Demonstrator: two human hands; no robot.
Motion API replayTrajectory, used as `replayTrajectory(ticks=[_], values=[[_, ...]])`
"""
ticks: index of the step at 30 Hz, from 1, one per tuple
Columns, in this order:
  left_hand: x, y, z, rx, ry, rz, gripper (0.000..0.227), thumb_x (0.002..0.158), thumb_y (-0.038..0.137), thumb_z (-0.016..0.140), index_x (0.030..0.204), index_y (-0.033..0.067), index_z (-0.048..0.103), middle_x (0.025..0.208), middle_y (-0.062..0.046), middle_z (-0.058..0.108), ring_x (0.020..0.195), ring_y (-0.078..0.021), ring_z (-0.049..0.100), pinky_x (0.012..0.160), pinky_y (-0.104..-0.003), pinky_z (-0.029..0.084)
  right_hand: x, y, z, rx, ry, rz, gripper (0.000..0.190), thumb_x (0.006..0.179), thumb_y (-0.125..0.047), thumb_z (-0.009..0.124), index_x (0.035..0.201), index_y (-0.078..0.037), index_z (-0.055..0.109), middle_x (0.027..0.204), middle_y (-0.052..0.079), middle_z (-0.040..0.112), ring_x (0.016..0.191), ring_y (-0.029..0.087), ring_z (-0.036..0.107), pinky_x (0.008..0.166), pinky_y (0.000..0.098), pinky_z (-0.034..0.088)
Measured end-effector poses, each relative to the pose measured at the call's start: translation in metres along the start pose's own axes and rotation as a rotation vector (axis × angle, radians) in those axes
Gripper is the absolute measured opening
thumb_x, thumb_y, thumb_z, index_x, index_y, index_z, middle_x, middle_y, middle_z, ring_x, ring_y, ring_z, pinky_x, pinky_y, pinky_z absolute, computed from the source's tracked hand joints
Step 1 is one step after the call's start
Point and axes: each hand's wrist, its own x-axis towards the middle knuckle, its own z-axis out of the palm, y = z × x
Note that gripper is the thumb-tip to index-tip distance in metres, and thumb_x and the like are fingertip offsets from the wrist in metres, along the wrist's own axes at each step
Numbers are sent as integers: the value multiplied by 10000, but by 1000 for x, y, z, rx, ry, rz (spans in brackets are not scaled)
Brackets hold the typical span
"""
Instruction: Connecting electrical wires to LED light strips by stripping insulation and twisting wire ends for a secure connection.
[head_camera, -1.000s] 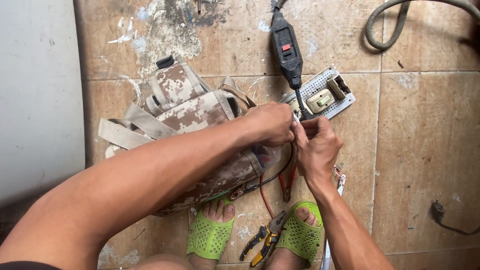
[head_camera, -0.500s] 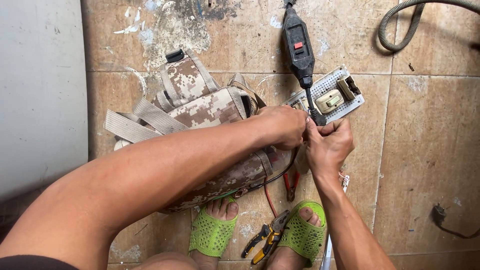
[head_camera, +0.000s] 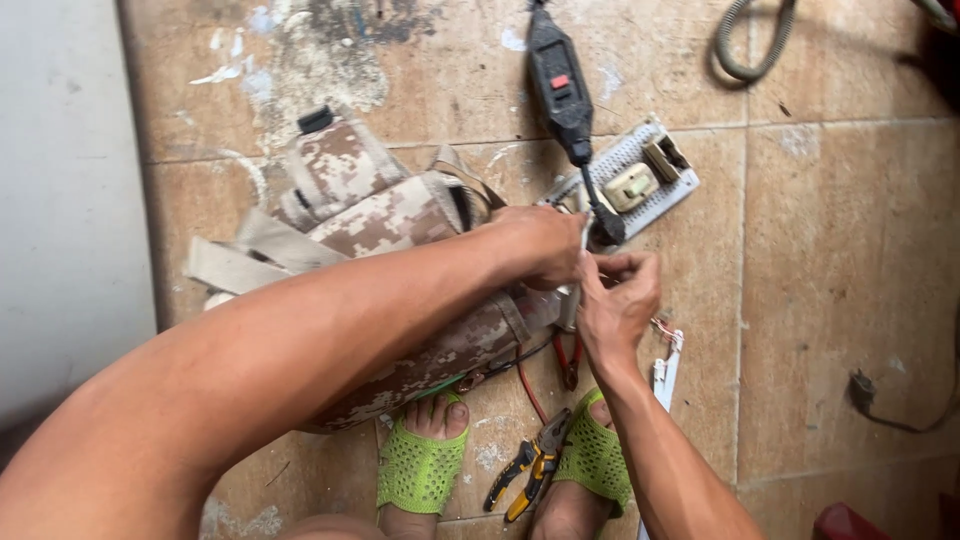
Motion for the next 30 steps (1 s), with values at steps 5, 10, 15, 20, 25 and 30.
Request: replayTrajectory(ticks=[5,10,15,20,25,30], values=[[-25,13,-15,9,-10,11,521,927,336,532,1414,153,551,1248,-227,692,1234,-414,640,977,-606,530,-1,-33,-5,39,11,95,313,842,-209,838,877,-59,566,796,140,745,753,332,742,651,428,563],[-19,12,-15,66,-52,3,576,936,344,536,1479,165,460,1269,-256,671,1259,-429,619,1029,-604,498,1,-18,0,60,5,176,308,831,-233,819,885,-70,564,807,140,758,762,336,747,696,433,560],[-9,7,-7,157,-104,6,752,945,370,526,1611,139,263,1306,-279,641,1278,-438,598,1039,-609,486,-7,-20,-5,73,-46,102,299,860,-235,823,836,-108,553,825,80,782,780,313,754,717,436,546],[-8,1,-2,150,-90,19,788,929,378,526,1623,131,245,1320,-278,633,1288,-439,590,1048,-607,481,0,-9,-33,155,30,44,275,883,-248,840,903,-155,583,866,44,760,812,221,729,700,368,541],[-49,6,-19,13,195,144,450,941,261,540,1306,21,649,969,-257,728,964,-422,729,851,-569,609,6,59,-106,116,101,66,169,1011,-211,790,1002,-109,656,878,81,725,798,174,672,740,332,521],[-88,44,-33,206,362,497,202,928,37,615,1088,-35,716,873,-228,729,846,-398,743,751,-517,644,-13,95,-142,66,39,268,155,1000,-210,779,1032,-86,692,798,43,684,671,94,582,653,247,474]])
